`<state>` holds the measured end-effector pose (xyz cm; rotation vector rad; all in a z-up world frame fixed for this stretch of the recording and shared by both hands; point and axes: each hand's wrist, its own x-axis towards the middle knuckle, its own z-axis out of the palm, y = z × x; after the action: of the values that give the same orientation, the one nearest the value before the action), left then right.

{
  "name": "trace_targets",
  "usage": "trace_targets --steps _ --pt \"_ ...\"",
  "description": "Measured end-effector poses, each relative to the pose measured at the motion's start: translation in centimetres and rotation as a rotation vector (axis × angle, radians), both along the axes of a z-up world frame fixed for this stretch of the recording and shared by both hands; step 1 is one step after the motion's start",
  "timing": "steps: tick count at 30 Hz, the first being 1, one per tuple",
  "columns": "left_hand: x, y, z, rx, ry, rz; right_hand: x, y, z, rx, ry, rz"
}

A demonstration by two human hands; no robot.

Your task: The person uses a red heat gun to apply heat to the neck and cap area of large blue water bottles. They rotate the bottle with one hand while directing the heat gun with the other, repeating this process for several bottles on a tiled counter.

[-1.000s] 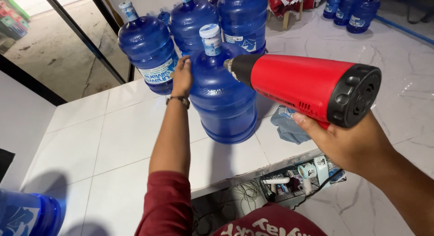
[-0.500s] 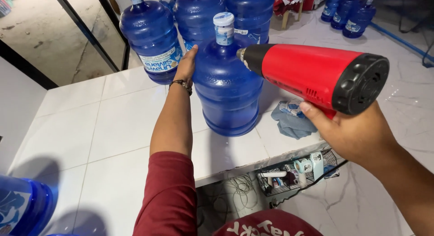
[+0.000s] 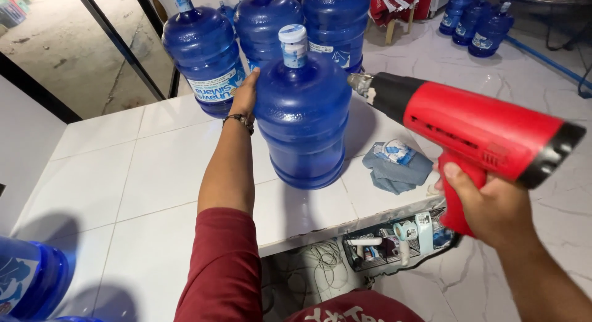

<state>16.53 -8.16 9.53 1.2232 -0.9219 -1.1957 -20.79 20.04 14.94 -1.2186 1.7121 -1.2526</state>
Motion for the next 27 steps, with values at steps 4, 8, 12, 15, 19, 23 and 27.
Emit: trace_targets --steps 4,8,12,15,19,23,27 --pt "0.0 -0.4 -3.7 -0.049 -0.025 0.219 -3.2 -0.6 -6.2 -0.196 -0.116 0.121" --pt "-2.3 5.0 -9.1 -0.255 -0.239 0.500 -7.2 -3.2 -15.4 -0.350 -0.448 0.308" --pt "-7.5 13.1 -20.4 -0.509 -0.339 0.525 -8.2 -4.8 -23.1 -0.382 -0.694 0.607" --pt "-13.5 20.8 -21.2 -0.451 -0.359 -0.176 -6.2 -5.4 -25.2 -0.272 -0.805 0.828" --pt "-17.8 23.6 -16.9 -0.559 -0.431 -0.569 -2.6 -7.1 -30.3 -0.057 -0.887 0.994" --pt "-18.6 22.1 -23.8 -0.199 0.129 -0.444 0.9 -7.0 -34.2 0.070 -0.966 0.814" --pt "-18.2 18.1 -23.9 -1.013 -1.474 0.024 1.4 -7.3 -28.7 0.078 -0.658 0.665"
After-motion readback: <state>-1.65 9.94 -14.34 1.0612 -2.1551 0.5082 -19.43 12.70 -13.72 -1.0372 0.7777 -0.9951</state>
